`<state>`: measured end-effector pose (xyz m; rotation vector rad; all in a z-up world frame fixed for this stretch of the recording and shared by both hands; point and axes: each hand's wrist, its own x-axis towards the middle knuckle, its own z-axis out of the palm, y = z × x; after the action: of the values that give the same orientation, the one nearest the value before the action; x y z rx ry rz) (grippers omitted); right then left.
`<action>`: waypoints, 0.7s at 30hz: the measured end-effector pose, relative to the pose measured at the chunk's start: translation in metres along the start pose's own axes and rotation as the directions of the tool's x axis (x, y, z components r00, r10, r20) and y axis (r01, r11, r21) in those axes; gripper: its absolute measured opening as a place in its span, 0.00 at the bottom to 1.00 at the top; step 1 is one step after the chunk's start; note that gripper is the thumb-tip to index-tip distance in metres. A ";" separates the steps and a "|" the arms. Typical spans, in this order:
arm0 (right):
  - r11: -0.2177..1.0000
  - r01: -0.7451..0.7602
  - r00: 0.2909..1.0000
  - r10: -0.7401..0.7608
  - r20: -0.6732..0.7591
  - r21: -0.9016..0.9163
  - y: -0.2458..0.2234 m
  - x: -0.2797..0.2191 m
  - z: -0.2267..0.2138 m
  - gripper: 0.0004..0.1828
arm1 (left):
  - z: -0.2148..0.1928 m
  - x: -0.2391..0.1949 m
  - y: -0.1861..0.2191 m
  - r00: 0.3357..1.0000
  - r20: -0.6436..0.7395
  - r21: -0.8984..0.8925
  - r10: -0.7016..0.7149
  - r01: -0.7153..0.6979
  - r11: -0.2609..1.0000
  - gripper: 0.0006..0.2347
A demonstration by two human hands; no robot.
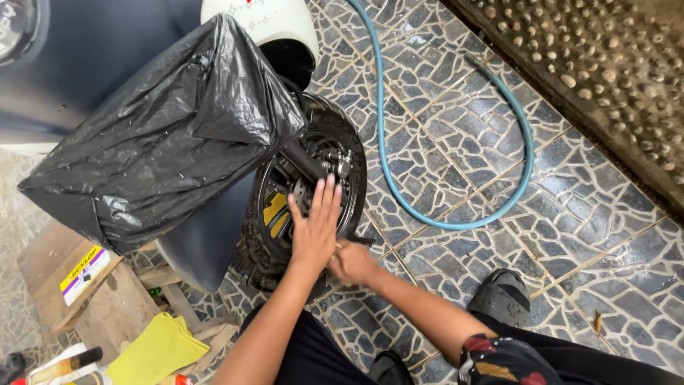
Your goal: The person wipes the front headlight and body panels of a scooter with a yellow sponge. They then move to the front wheel, wiping the tire, rim, and brake disc while a black plastic bag covers the front fender.
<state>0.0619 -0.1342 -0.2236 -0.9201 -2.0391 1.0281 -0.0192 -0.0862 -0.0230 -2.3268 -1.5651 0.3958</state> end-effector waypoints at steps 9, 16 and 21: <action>0.856 -0.302 0.935 0.352 0.045 -0.420 0.014 0.055 -0.039 0.16 | 0.015 -0.085 -0.010 0.978 0.207 0.157 -0.036 0.004 0.988 0.32; 0.997 -0.077 0.997 0.077 0.022 -0.024 -0.038 0.028 -0.033 0.17 | 0.008 -0.090 -0.015 0.986 0.166 0.090 -0.016 0.001 0.996 0.31; 0.900 -0.145 0.987 0.163 0.009 -0.412 0.015 0.048 -0.069 0.21 | -0.021 -0.105 -0.026 0.999 -0.039 0.058 0.013 -0.010 0.998 0.24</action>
<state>0.0959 -0.0622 -0.1917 -1.3019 -2.2964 0.7088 -0.0714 -0.1769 0.0128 -2.2871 -1.5029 0.3908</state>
